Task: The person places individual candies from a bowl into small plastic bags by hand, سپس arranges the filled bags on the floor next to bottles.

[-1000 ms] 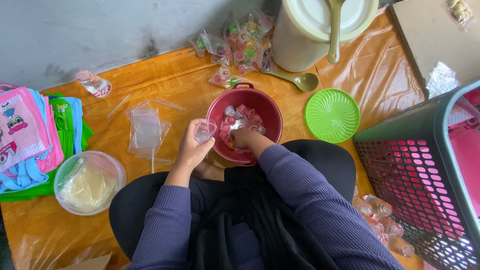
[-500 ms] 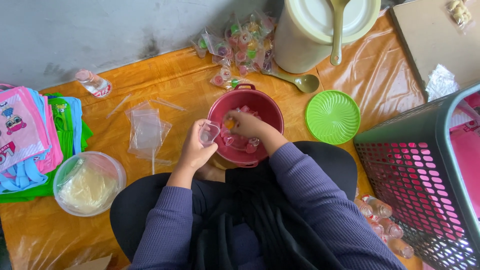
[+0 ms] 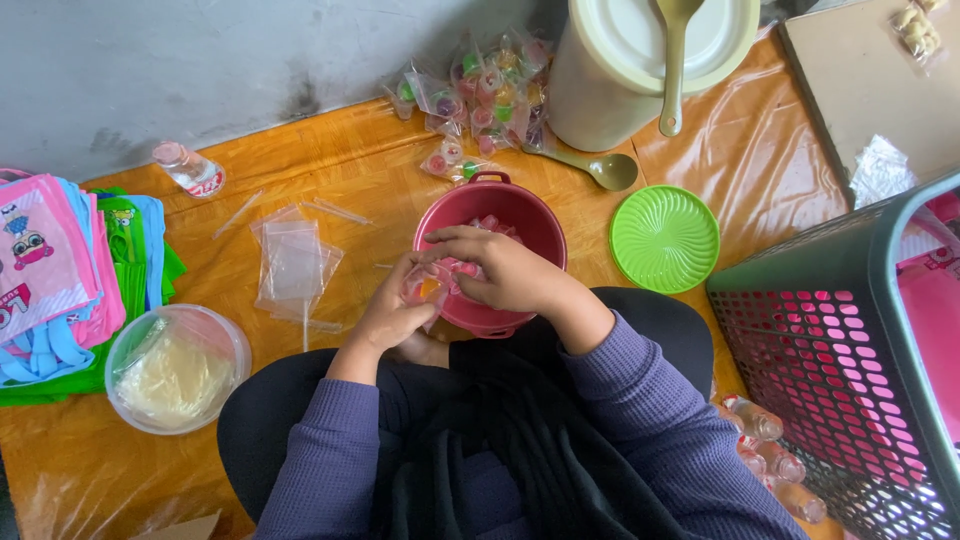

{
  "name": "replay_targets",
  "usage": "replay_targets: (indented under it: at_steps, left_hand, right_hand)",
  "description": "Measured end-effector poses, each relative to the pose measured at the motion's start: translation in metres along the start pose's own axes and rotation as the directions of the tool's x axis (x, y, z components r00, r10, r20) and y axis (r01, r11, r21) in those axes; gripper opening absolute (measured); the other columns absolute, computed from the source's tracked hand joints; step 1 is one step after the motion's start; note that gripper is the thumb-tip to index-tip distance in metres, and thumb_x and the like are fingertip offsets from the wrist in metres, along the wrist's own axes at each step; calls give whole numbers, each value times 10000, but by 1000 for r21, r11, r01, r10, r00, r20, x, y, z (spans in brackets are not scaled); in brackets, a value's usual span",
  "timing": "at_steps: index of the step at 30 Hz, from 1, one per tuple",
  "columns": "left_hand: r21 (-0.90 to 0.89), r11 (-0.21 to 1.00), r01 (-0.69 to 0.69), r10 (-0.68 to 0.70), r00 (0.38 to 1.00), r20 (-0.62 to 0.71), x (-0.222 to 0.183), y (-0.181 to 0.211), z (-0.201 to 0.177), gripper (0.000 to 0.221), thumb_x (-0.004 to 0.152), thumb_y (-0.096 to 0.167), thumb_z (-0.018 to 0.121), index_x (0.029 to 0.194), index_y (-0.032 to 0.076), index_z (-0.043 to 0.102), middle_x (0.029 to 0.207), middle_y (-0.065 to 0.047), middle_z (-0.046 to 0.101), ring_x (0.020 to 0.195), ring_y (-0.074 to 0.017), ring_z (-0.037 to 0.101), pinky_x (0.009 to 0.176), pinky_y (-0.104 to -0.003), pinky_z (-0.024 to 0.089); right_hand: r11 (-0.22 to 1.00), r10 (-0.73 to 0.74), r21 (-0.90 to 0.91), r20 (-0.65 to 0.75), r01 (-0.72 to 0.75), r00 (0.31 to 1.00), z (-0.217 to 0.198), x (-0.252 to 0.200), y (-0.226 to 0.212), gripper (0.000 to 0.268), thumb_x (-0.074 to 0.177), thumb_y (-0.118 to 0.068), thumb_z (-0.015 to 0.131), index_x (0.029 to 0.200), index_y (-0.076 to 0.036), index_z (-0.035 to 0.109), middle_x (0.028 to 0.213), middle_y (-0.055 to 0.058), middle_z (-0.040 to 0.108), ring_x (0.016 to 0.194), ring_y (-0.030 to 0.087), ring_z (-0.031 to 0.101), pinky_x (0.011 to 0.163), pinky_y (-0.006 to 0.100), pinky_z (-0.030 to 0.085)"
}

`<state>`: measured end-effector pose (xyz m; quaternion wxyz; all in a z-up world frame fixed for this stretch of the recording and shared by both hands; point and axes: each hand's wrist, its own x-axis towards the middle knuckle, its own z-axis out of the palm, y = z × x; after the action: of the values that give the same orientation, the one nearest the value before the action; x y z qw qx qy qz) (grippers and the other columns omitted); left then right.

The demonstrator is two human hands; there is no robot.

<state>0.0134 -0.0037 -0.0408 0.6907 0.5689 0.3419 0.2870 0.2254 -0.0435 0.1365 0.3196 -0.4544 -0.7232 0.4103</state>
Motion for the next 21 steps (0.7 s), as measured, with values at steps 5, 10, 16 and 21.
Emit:
replay_targets:
  at_steps: [5, 10, 16, 21]
  left_hand:
    - [-247, 959, 141, -79, 967, 244, -13, 31, 7, 798, 676, -31, 646, 1441, 104, 464, 1344, -101, 622, 1264, -230, 586, 1034, -381, 519]
    - [-265, 955, 138, -86, 977, 197, -17, 31, 24, 896, 658, 78, 911, 1433, 152, 467, 1350, -80, 634, 1207, -198, 641, 996, -354, 559]
    - [61, 971, 233, -227, 970, -82, -13, 50, 26, 368, 781, 209, 916, 1063, 67, 727, 936, -48, 764, 833, -131, 699, 692, -274, 605]
    - [278, 912, 301, -253, 947, -198, -17, 74, 29, 327, 805, 504, 851, 1006, 251, 795, 838, 43, 768, 823, -97, 682, 868, -292, 508]
  right_hand:
    - [967, 3, -255, 49, 9, 999, 20, -22, 23, 297, 827, 18, 683, 1115, -48, 703, 1259, 212, 634, 1140, 465, 625, 906, 545, 569]
    - [966, 107, -223, -112, -130, 988, 35, -42, 65, 147, 849, -179, 759, 976, -122, 711, 983, 67, 682, 970, 309, 695, 784, 403, 592]
    - [975, 222, 50, -353, -218, 909, 33, -34, 70, 147, 814, -139, 829, 924, -109, 735, 740, 47, 677, 704, 194, 672, 587, 283, 567]
    - [849, 491, 352, -247, -395, 835, 31, -28, 77, 337, 810, -153, 844, 1128, -117, 737, 826, 68, 763, 744, 121, 656, 686, 238, 562]
